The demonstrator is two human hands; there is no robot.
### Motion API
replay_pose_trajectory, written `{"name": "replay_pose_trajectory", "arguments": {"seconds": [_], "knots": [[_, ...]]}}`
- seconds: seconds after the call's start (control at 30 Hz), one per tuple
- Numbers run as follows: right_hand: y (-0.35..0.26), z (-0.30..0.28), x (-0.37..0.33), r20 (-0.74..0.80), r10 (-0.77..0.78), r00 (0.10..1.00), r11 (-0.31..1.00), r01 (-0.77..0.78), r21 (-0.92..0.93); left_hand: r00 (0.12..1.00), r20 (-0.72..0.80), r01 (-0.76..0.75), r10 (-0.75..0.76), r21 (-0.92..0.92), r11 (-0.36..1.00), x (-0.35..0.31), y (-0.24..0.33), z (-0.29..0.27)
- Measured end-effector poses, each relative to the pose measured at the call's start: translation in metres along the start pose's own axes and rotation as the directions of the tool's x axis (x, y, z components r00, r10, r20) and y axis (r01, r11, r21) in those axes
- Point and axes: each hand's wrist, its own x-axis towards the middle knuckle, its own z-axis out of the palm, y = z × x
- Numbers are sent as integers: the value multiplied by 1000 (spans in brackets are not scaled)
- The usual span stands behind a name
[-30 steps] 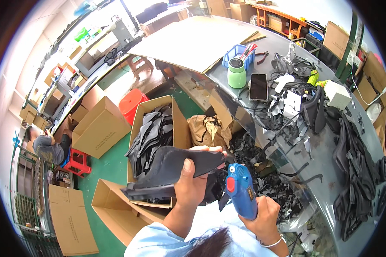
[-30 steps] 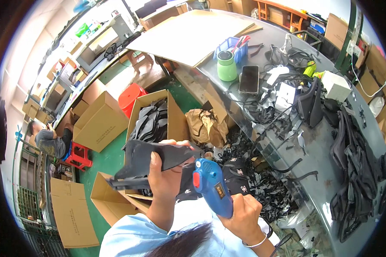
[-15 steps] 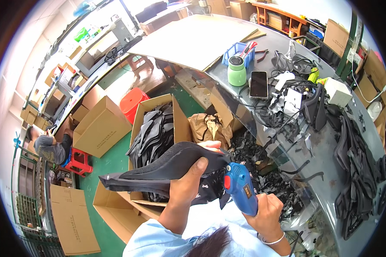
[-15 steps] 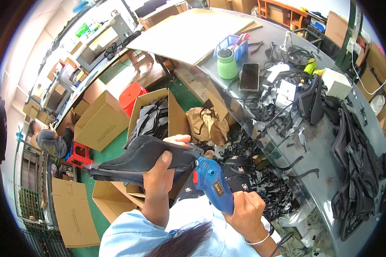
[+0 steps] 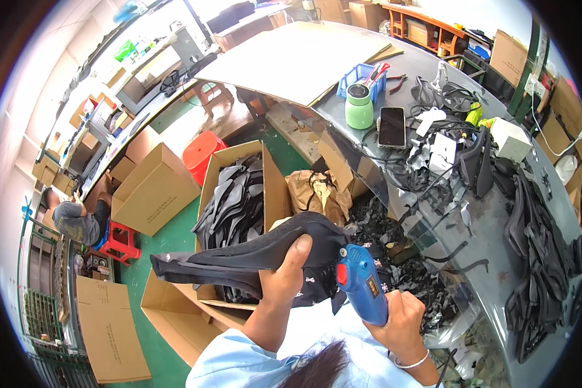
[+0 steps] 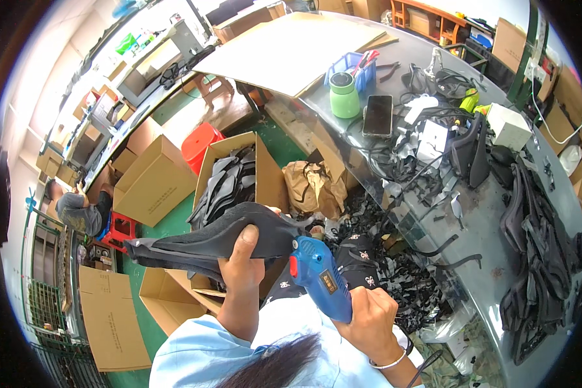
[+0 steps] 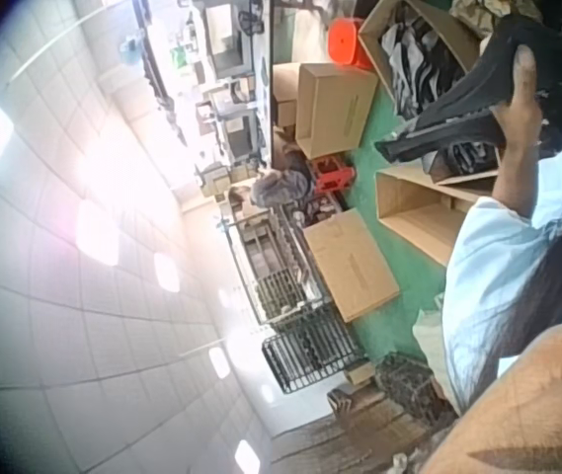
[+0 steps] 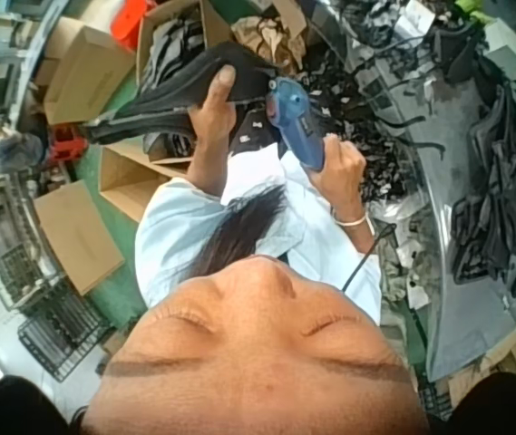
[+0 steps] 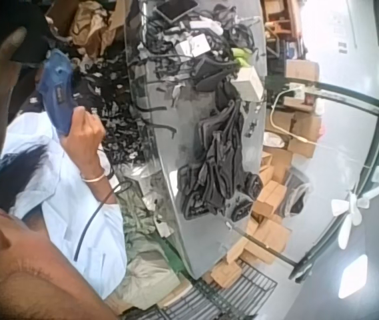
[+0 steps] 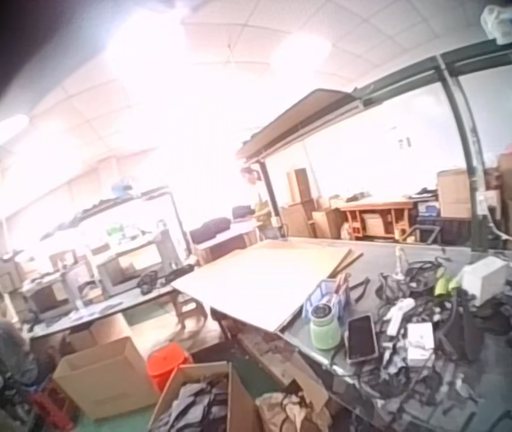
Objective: The person uses a blue hot glue gun to apply adhesive to the edges of black, flexible parts. They pick up parts from a cardboard box, apply glue to specific seams, and place the finished items onto a pile on the table. The process is repeated continuously throughout the clip.
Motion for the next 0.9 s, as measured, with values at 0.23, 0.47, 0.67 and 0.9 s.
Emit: {"name": "replay_pose_trajectory", "arguments": {"seconds": [0.23,0.47,0.67,0.9], "knots": [[-6,1,4,-8,15,1000,996,-14,88,999,38,15,-18,70,997,-2,-4,4],[-8,-2,7,-8,22,1000,996,-21,91,987,141,69,-74,41,997,4,5,8],[-1,-7,4,15,-13,1000,999,13,-43,929,319,94,-186,282,955,21,21,-3],[5,-5,2,45,-52,998,998,54,-43,764,593,-210,-257,604,769,44,33,-6]]}}
